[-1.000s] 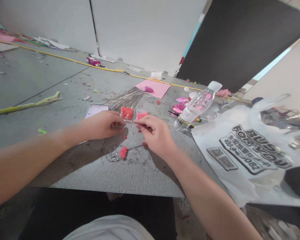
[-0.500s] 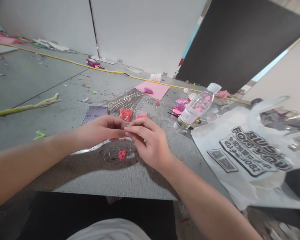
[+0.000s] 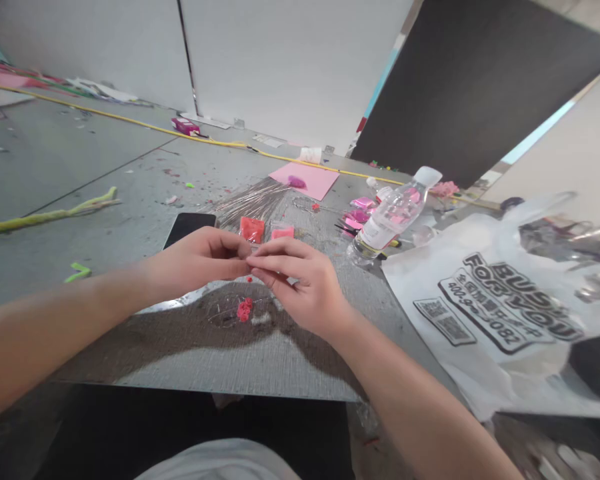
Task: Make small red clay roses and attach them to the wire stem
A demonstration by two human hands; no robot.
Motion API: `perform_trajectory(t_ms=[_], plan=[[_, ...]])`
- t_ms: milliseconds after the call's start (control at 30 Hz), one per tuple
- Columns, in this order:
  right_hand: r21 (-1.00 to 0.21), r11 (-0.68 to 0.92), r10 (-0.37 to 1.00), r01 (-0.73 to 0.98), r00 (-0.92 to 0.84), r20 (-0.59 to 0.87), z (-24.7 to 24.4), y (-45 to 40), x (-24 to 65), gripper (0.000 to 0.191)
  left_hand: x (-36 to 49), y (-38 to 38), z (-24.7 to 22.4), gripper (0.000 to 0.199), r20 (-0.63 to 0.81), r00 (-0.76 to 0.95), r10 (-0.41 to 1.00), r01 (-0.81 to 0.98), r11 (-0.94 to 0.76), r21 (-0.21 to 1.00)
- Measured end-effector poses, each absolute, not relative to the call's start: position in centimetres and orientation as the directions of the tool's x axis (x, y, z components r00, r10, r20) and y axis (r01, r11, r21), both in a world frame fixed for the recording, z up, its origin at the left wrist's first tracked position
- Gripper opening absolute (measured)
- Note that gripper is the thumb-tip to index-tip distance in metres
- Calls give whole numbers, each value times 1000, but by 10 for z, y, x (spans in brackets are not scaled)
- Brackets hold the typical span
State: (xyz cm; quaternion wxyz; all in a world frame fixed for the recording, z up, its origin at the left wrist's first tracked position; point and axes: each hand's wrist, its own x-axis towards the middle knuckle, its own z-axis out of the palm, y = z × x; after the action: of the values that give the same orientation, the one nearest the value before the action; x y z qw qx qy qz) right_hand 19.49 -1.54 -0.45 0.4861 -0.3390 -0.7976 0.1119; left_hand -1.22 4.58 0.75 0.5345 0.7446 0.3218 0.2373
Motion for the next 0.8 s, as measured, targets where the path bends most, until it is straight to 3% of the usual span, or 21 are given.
perform_trajectory(t_ms=[100, 200, 400, 600, 700, 800], plan=[[-534, 747, 657, 396, -318, 684, -4, -14, 199, 22, -12, 44, 10, 26, 50, 686, 726, 261, -310, 914], [-550, 734, 676, 399, -341, 654, 0, -14, 203, 18, -13, 40, 10, 21, 184, 688, 702, 281, -492, 824], [-622, 657, 752, 425, -307, 584, 9, -19, 203, 19, -14, 29, 11, 13, 573, 676, 464, 220, -869, 444], [-925, 321, 946, 203, -115, 303, 5, -25, 193, 29, -15, 25, 6, 14, 713, 605, 353, 249, -935, 252], [-983, 177, 980, 57, -103, 171, 2, -23, 191, 31, -16, 25, 4, 13, 744, 587, 320, 275, -943, 189], [-997, 37, 986, -71, -159, 47, 3, -19, 192, 31, -16, 27, 4, 11, 739, 571, 358, 307, -928, 213]])
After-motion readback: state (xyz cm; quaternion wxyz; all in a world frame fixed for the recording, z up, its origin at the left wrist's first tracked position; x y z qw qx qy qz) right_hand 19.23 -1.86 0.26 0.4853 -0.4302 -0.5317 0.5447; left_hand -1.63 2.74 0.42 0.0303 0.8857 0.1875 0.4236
